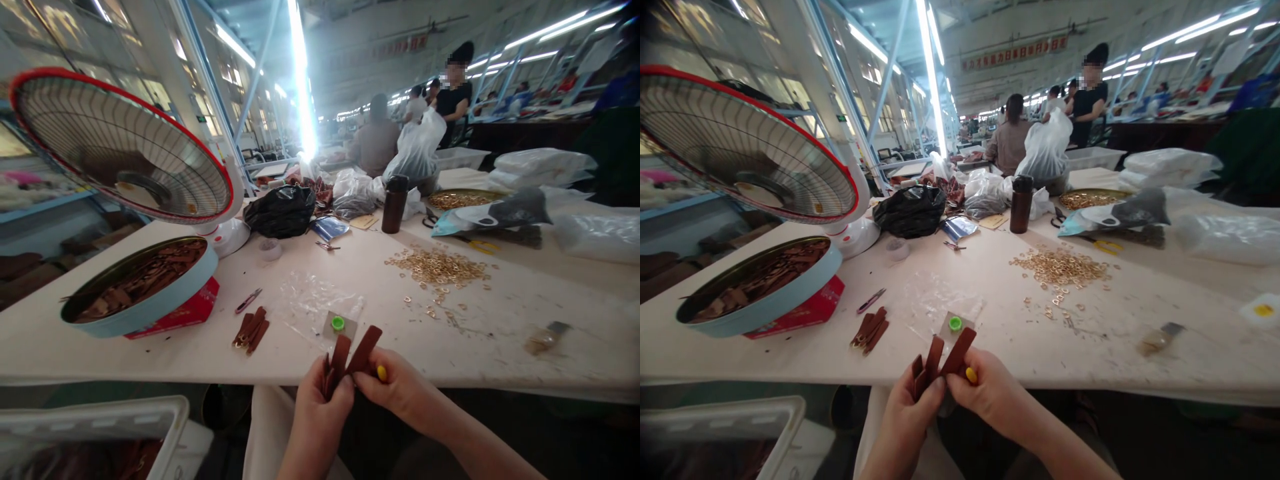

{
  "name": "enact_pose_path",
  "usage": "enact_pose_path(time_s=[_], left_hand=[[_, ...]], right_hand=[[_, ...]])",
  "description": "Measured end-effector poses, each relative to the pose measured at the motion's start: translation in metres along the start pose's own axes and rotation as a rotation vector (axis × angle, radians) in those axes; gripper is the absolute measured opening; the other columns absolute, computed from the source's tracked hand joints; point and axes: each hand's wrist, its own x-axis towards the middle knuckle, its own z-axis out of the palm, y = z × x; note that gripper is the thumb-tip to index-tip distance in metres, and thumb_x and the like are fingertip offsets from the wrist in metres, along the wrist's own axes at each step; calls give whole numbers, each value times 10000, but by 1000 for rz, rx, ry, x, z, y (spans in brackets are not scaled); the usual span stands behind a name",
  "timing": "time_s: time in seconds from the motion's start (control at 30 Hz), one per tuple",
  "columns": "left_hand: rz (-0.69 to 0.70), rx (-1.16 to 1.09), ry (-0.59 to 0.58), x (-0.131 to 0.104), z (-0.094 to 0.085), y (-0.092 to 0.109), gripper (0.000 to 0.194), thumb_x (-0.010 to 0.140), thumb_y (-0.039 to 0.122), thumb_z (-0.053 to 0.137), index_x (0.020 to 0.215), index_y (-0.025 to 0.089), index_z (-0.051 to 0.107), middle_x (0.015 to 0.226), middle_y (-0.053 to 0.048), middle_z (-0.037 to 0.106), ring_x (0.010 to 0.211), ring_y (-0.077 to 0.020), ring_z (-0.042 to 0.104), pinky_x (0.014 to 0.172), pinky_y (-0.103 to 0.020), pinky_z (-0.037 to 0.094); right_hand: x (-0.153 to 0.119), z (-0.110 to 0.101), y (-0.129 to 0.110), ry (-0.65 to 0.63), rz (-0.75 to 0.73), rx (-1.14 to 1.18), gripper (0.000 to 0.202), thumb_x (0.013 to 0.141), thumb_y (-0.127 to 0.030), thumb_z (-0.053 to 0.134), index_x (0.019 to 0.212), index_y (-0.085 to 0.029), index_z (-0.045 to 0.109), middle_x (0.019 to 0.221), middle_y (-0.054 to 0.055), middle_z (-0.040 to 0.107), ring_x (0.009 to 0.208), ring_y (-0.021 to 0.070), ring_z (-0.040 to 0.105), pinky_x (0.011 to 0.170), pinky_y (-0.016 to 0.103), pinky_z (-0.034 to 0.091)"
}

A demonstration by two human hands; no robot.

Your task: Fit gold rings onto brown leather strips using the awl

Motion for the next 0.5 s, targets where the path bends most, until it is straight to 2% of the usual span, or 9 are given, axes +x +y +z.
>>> enact_pose_path(time_s=[0.13,0.27,0.33,0.43,0.47,0.5], left_hand=[[7,21,57,7,-8,-11,32,641,159,620,663,183,616,631,13,601,663,-146,555,624,-216,443],[-36,42,49,13,-15,-13,35,642,150,606,650,181,593,619,14,574,694,-159,556,637,-226,434],[-37,73,52,21,-24,-12,34,646,155,591,643,185,574,619,14,561,705,-165,555,637,-233,428],[-14,265,143,44,-56,-7,51,679,223,560,707,183,574,648,2,577,686,-172,556,615,-246,419],[-7,376,210,55,-72,-4,92,692,260,555,733,180,578,648,-2,584,672,-176,556,606,-253,415],[7,532,335,66,-91,-1,131,705,298,542,754,183,581,645,-1,588,657,-178,553,600,-258,404]], right_hand=[[10,9,16,21,54,1,147,727,-159,503,774,-152,642,679,-1,630,654,176,572,598,245,448],[24,19,29,3,114,41,121,727,-229,531,765,-147,612,706,22,631,670,192,570,619,278,450],[32,24,36,1,125,55,124,726,-270,556,746,-154,594,664,12,599,621,172,541,571,261,434],[43,29,47,-2,195,169,255,749,-418,568,800,-170,540,519,-53,453,443,106,402,419,204,328],[45,29,51,9,230,213,323,754,-483,556,846,-175,519,497,-75,398,410,92,345,391,191,281],[47,29,55,25,263,246,388,755,-541,540,890,-180,499,488,-89,356,395,85,304,379,184,245]])
